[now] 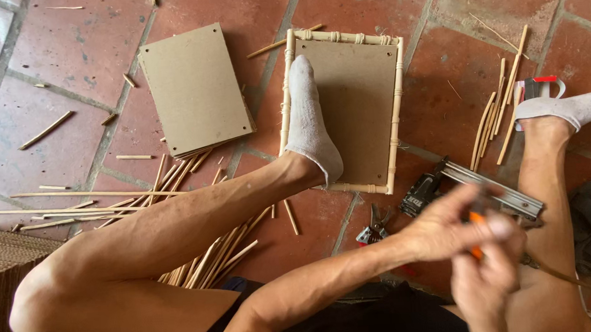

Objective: The person assembles a rectangular bamboo frame onto a flat board. They place bamboo sticks along the edges, secure them with a pneumatic nail gun, and trim excess ends with pliers. The person repeatedly repositions the frame and uses their foot to stabilize it during nailing.

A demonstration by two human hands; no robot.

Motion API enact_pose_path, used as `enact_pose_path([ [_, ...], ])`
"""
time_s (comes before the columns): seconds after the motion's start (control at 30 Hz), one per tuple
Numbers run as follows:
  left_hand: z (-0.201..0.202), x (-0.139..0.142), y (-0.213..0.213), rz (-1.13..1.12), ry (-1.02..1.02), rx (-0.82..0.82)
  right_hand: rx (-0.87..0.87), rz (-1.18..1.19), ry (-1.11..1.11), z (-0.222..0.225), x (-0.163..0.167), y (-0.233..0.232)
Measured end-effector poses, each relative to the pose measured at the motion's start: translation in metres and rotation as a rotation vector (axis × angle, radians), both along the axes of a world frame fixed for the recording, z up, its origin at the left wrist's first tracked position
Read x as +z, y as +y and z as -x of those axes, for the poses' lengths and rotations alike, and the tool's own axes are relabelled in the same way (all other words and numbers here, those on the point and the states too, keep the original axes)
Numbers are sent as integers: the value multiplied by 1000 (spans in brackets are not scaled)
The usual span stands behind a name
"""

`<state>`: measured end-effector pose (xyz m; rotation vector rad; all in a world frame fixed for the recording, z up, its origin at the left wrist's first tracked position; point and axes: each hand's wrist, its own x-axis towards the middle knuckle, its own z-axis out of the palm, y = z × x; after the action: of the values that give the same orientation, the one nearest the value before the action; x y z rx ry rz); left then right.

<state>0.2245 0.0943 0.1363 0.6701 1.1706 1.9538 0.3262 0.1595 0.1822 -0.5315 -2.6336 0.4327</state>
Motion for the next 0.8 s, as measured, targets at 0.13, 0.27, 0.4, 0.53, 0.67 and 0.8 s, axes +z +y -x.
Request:
enact_pose_path([
  [0.13, 37, -10, -9, 191, -158, 291, 319, 446, 229, 72, -32, -1],
  [0.27, 81, -11, -11, 574, -235, 249, 256, 315, -52, 120, -72, 22],
  [0.4, 109, -28, -13, 433, 283, 441, 205, 341, -84, 166, -105, 66],
  [0.53, 141, -70, -17, 881, 860, 495, 279, -271, -162, 220, -138, 139],
  [0.67, 146, -100, -8, 1076, 1042, 452, 367, -612, -115, 287, -179, 197],
  [0.8, 140, -113, -5, 1131, 1052, 383, 464, -675, -64, 319, -204, 217],
])
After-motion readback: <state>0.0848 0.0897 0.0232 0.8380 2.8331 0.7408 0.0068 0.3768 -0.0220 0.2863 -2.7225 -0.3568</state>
